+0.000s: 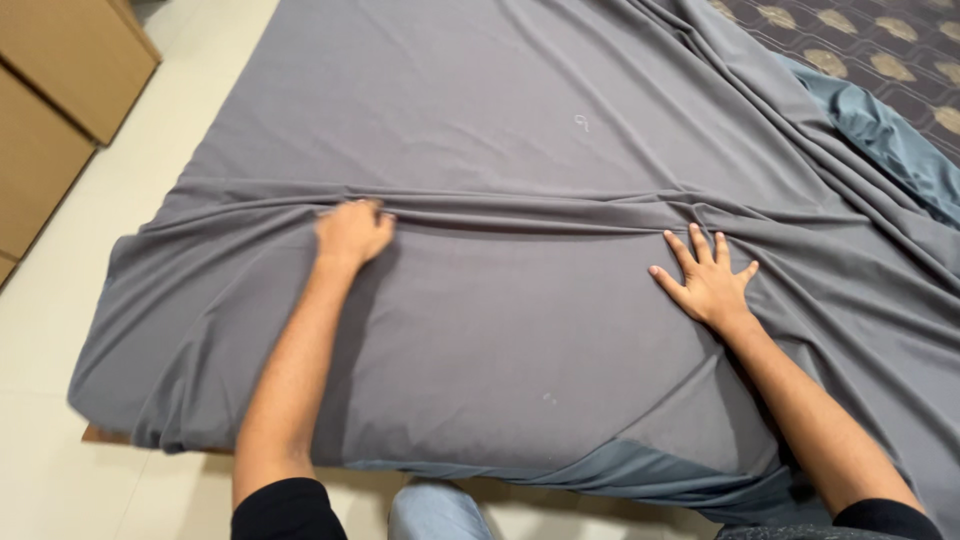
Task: The person fits a grey bedsheet over a mattress, pulling the elasticated corners down and tucking the edges under the mattress sides.
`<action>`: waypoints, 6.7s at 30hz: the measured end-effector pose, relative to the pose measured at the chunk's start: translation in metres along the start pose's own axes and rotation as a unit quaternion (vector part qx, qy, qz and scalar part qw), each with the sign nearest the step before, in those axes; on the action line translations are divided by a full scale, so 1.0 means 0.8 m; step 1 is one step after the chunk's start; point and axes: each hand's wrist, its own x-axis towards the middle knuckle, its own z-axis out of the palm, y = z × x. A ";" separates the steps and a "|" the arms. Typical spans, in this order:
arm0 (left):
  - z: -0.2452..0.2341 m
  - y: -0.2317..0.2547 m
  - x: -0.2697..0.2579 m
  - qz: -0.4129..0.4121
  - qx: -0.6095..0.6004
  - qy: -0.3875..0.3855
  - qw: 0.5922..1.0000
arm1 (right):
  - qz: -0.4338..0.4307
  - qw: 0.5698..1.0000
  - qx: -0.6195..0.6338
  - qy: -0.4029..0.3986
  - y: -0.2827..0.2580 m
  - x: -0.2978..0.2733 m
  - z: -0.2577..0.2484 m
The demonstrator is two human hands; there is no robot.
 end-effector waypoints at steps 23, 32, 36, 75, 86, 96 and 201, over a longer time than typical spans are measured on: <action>0.018 0.076 0.174 -0.056 -0.035 -0.070 0.995 | 0.065 0.993 0.028 -0.091 0.011 0.258 0.017; 0.100 0.064 0.267 0.072 0.125 0.060 0.988 | -0.067 0.996 -0.019 0.050 0.051 0.298 0.042; 0.107 0.085 0.282 0.170 0.236 0.129 0.948 | -0.088 0.993 0.023 0.074 0.059 0.308 0.050; 0.022 0.261 -0.021 0.252 -0.085 0.099 0.959 | 0.020 0.985 -0.021 0.170 0.095 0.475 0.065; 0.042 0.258 -0.017 0.262 -0.079 0.138 0.952 | 0.001 0.991 -0.086 -0.103 0.125 -0.097 -0.002; 0.044 0.257 -0.024 0.235 -0.051 0.157 0.958 | 0.108 0.994 -0.012 -0.003 0.267 -0.170 -0.028; 0.060 0.618 -0.381 0.418 -0.299 0.163 0.842 | 0.362 0.913 -0.030 0.186 0.721 -0.177 -0.218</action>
